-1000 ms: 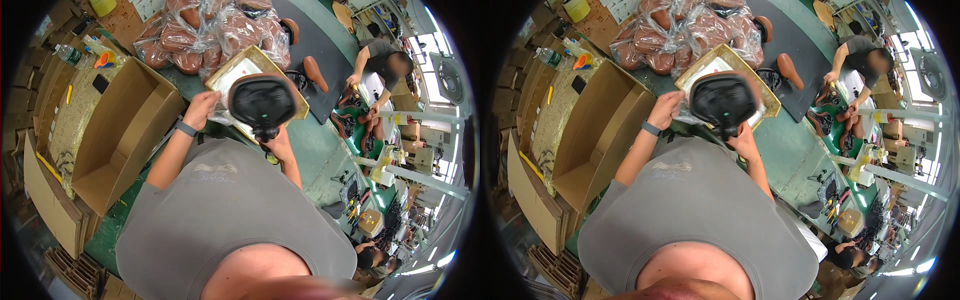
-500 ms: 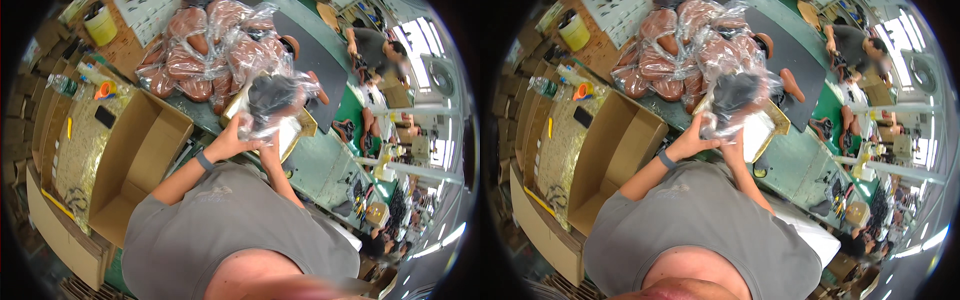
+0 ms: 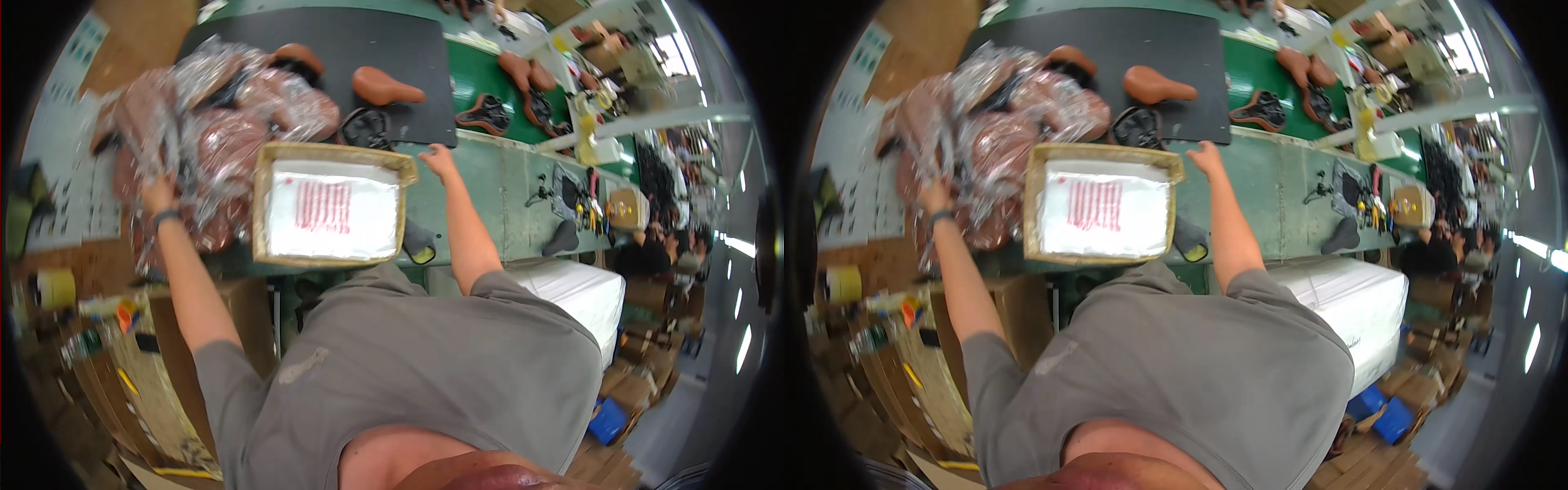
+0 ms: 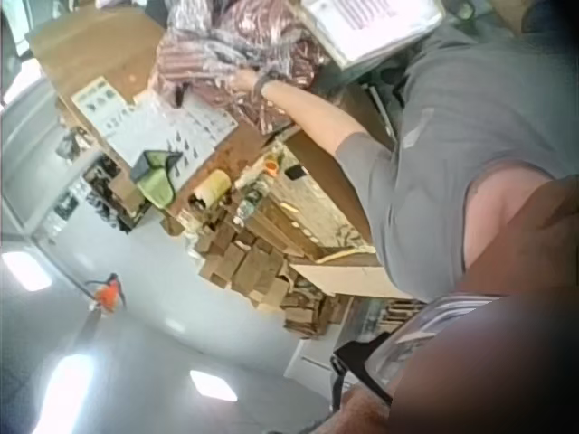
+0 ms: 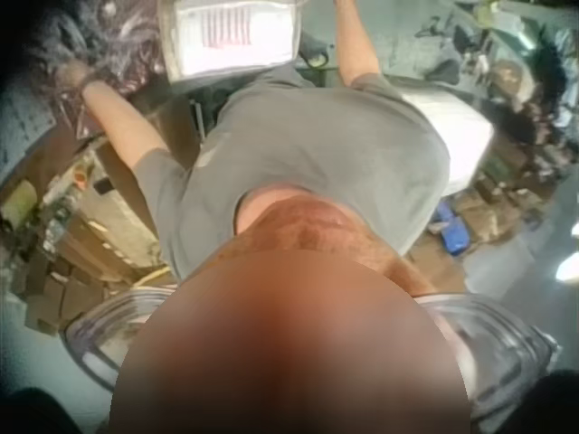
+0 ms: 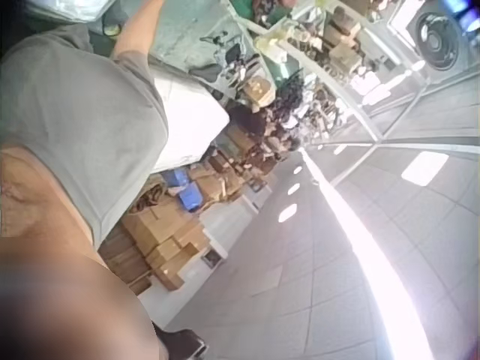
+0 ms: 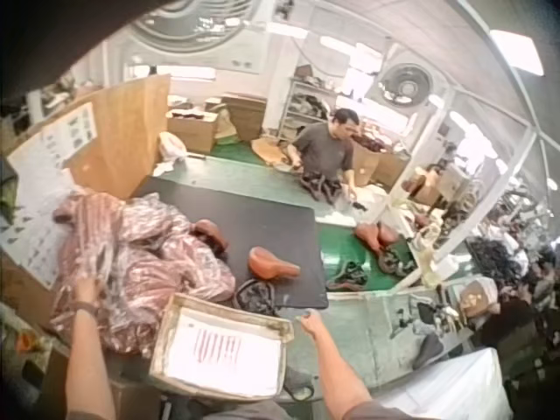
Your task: Folding a cardboard box and packing individually bagged bicycle seats into it.
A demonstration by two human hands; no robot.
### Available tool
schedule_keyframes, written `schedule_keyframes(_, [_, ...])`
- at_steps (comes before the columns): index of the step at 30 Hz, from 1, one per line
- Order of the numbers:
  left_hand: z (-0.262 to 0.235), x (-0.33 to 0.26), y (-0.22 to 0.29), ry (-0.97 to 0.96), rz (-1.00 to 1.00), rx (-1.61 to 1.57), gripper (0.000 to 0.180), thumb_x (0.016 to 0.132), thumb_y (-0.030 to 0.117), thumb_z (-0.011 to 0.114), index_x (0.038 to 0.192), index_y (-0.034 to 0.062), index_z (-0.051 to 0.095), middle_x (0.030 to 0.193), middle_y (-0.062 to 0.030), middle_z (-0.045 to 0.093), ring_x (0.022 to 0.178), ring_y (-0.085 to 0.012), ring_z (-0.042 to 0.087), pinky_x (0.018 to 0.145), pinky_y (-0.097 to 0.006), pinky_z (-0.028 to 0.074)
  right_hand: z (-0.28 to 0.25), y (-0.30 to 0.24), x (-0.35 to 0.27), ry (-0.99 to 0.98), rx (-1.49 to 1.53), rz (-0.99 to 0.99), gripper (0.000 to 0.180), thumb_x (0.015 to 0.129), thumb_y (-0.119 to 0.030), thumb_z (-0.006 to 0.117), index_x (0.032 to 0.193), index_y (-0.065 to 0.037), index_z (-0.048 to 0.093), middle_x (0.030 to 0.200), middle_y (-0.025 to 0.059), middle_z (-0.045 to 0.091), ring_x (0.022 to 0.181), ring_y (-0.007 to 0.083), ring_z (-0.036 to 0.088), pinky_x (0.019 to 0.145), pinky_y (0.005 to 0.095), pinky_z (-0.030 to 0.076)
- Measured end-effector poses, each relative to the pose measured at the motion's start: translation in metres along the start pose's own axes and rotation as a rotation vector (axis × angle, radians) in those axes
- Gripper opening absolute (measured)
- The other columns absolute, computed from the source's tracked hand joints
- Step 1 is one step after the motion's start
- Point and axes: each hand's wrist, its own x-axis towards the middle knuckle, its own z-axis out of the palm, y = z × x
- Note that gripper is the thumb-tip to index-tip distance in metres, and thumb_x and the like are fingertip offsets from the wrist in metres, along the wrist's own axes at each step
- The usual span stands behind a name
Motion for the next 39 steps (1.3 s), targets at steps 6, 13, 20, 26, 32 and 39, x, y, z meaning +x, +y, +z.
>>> schedule_keyframes(6, [0.194, -0.248, 0.022, 0.406, 0.95, 0.849, 0.061, 0.103, 0.021, 0.08, 0.152, -0.0067, 0.056, 0.146, -0.0272, 0.064, 0.132, -0.0455, 0.063, 0.121, -0.057, 0.044, -0.01, 0.055, 0.052, -0.405, 0.119, 0.431, 0.116, 0.084, -0.049, 0.097, 0.173, -0.006, 0.038, 0.176, 0.0208, 0.041, 0.148, 0.0416, 0.057, 0.115, 0.0572, 0.055])
schedule_keyframes(13, [0.318, -0.469, -0.144, -0.935, 0.411, 0.749, 0.013, 0.099, 0.02, 0.079, 0.1, 0.0072, 0.077, 0.092, -0.0136, 0.078, 0.083, -0.0379, 0.077, 0.074, -0.048, 0.061, 0.014, 0.023, 0.082, -0.691, 0.102, 0.197, 0.086, 0.088, -0.063, 0.088, 0.153, -0.01, 0.067, 0.126, 0.0076, 0.077, 0.119, 0.0224, 0.069, 0.1, 0.0406, 0.056])
schedule_keyframes(20, [0.318, -0.504, -0.273, -1.105, 0.366, 1.081, 0.024, 0.097, 0.028, 0.081, 0.101, 0.0058, 0.072, 0.106, -0.0165, 0.071, 0.107, -0.0408, 0.07, 0.091, -0.052, 0.059, -0.113, -0.016, 0.004, -0.681, 0.267, 0.119, 0.052, 0.098, -0.045, 0.083, 0.128, -0.004, 0.076, 0.103, -0.0024, 0.072, 0.088, 0.0096, 0.061, 0.075, 0.0292, 0.047])
schedule_keyframes(26, [0.303, -0.524, -0.266, -0.961, 0.644, 1.083, 0.033, 0.094, 0.032, 0.082, 0.111, 0.0072, 0.07, 0.11, -0.015, 0.068, 0.109, -0.0375, 0.067, 0.091, -0.05, 0.055, -0.212, 0.011, -0.143, -0.503, 0.543, 0.075, 0.069, 0.085, -0.024, 0.091, 0.144, 0.001, 0.065, 0.121, 0.0142, 0.076, 0.105, 0.0254, 0.074, 0.094, 0.0407, 0.059])
schedule_keyframes(32, [0.289, -0.516, -0.285, -1.01, 0.451, 1.009, 0.021, 0.1, 0.028, 0.078, 0.106, 0.0082, 0.075, 0.117, -0.0121, 0.067, 0.116, -0.0335, 0.066, 0.094, -0.051, 0.054, -0.2, 0.018, -0.232, -0.371, 0.66, 0.228, 0.038, 0.089, -0.018, 0.092, 0.117, -0.001, 0.072, 0.098, 0.0079, 0.077, 0.08, 0.0193, 0.073, 0.074, 0.0346, 0.06])
schedule_keyframes(39, [0.278, -0.505, -0.28, -0.907, 0.043, 1.0, 0.026, 0.105, 0.028, 0.067, 0.102, 0.0102, 0.085, 0.113, -0.0168, 0.079, 0.111, -0.0393, 0.073, 0.094, -0.054, 0.057, -0.135, 0.037, -0.31, -0.302, 0.51, 0.293, 0.034, 0.091, -0.01, 0.09, 0.118, -0.004, 0.07, 0.093, 0.0043, 0.075, 0.078, 0.0171, 0.072, 0.074, 0.0348, 0.059])
